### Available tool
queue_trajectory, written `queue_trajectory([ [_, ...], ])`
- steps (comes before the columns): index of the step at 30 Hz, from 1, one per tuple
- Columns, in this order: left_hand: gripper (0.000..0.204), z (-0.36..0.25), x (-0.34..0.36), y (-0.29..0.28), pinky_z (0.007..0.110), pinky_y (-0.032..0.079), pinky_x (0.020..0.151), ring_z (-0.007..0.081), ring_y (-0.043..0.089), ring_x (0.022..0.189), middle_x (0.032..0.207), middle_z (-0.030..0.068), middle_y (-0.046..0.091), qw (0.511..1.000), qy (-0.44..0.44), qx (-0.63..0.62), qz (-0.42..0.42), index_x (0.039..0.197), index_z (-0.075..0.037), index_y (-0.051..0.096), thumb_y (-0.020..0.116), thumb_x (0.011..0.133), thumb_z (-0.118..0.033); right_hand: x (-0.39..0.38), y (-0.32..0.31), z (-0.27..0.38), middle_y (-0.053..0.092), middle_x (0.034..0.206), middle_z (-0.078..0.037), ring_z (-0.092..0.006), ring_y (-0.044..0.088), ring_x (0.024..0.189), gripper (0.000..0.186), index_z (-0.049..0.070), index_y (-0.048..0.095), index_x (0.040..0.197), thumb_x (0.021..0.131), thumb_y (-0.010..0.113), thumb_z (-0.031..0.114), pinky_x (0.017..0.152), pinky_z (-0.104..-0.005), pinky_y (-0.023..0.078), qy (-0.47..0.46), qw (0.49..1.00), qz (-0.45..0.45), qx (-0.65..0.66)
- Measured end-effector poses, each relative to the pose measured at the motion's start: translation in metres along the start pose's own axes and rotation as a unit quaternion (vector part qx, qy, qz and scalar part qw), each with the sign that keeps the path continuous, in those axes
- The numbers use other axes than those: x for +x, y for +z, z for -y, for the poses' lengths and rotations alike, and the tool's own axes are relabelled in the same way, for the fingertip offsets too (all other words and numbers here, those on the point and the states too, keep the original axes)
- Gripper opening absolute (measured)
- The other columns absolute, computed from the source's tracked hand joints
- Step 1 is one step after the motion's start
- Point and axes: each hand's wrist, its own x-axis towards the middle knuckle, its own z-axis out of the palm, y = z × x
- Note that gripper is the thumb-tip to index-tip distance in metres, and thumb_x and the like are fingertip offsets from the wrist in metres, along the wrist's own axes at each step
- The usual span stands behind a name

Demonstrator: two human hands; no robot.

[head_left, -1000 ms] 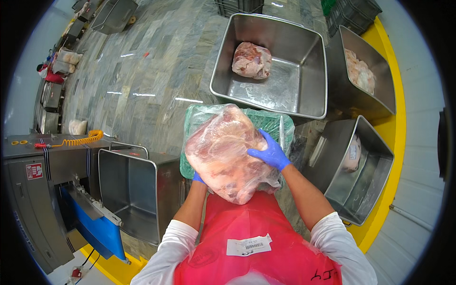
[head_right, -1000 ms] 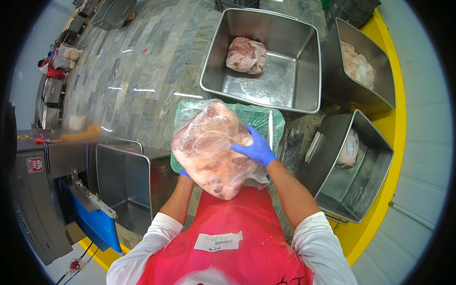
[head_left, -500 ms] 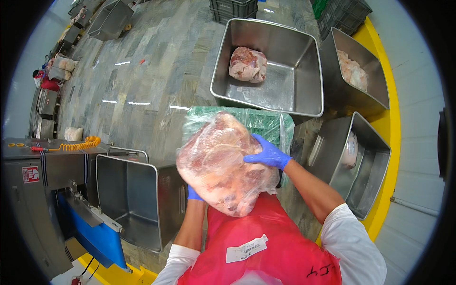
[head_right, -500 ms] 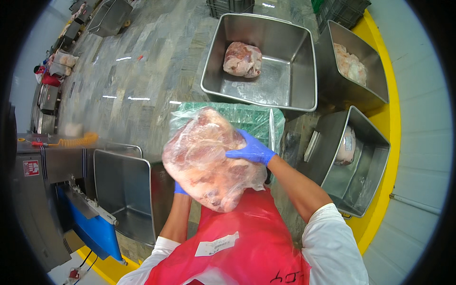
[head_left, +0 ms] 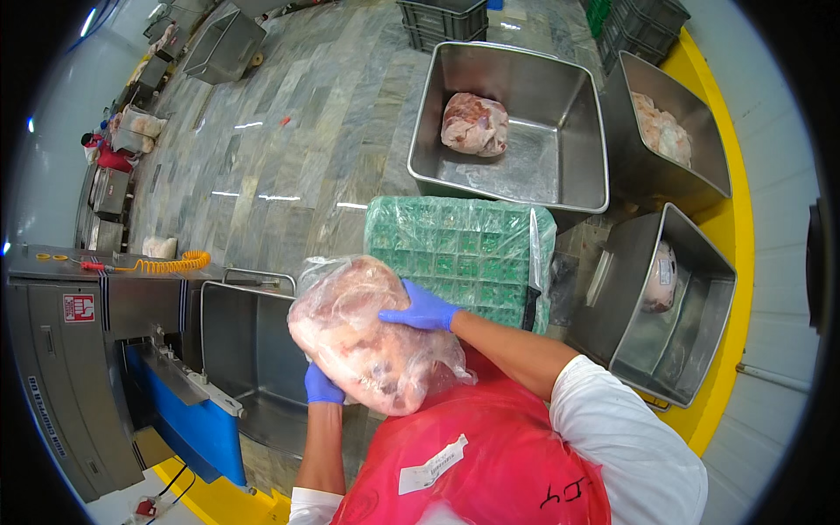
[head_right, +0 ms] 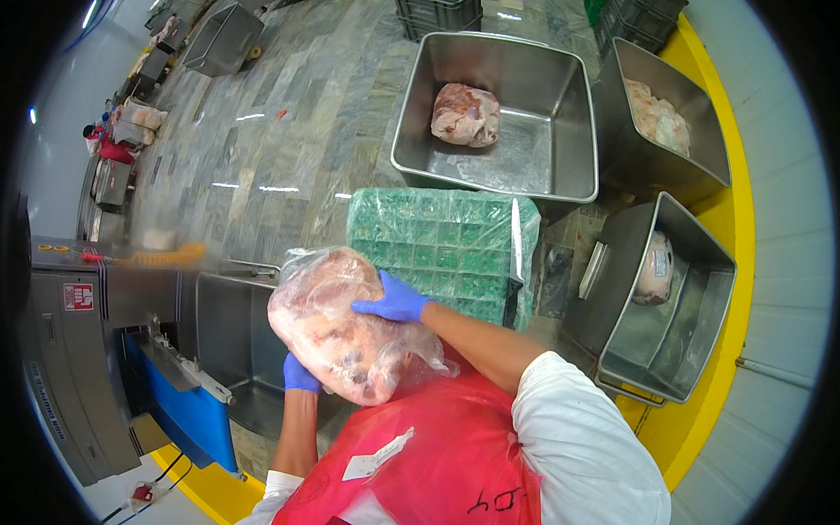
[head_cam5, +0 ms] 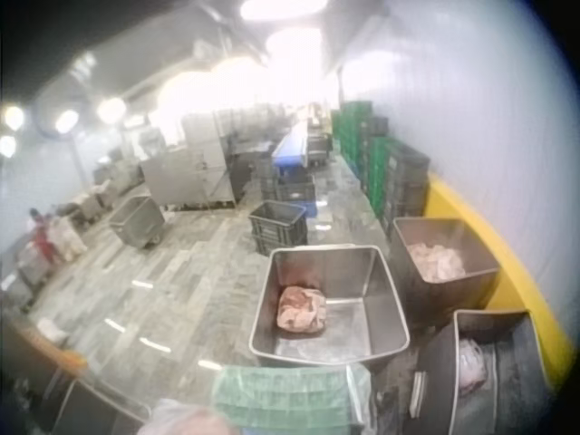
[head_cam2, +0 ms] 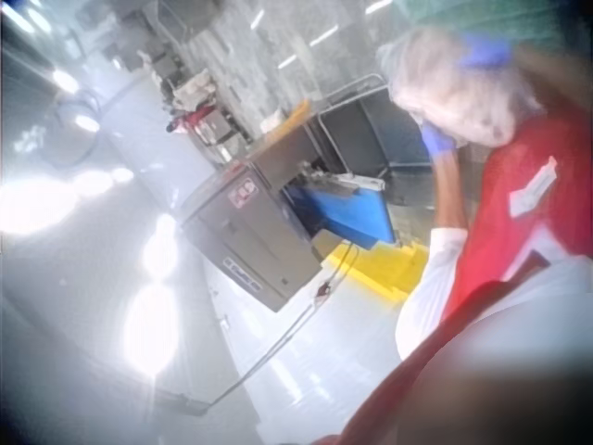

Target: The person is cutting and trimming a large piece of raw meat on a green cutting board. They use a knife to separate parts of the meat and place them into metal bins. The person also handles a plastic-wrapped piece of meat, unwrapping it and placing it on the cutting board.

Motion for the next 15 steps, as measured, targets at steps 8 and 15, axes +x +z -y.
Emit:
queue_trajectory([
  [8,0.046,-0.023,-0.002,0.085,0.046,0.054,0.096,0.0313,0.066,0.109,0.127,0.0171,0.067,0.996,-0.017,0.082,0.033,0.137,0.000,0.058,0.042,0.111,-0.034,-0.003,-0.046,0.001,0.056,0.148,-0.019,-0.0262,0.055,0.132,0.071,0.002,0.048,0.151,0.101,0.061,0.051,0.117,-0.0394,0.039,-0.066,0.997,-0.037,0.007],
  [15,0.026,-0.004,0.027,0.187,0.034,0.053,0.067,0.0179,0.062,0.073,0.083,0.0039,0.064,0.997,0.025,0.067,0.027,0.095,-0.008,0.064,0.056,0.107,-0.029,-0.081,-0.133,0.094,0.060,0.143,-0.017,-0.0265,0.057,0.129,0.079,0.000,0.053,0.146,0.090,0.076,0.052,0.112,-0.0400,0.044,-0.038,0.988,-0.095,-0.119],
])
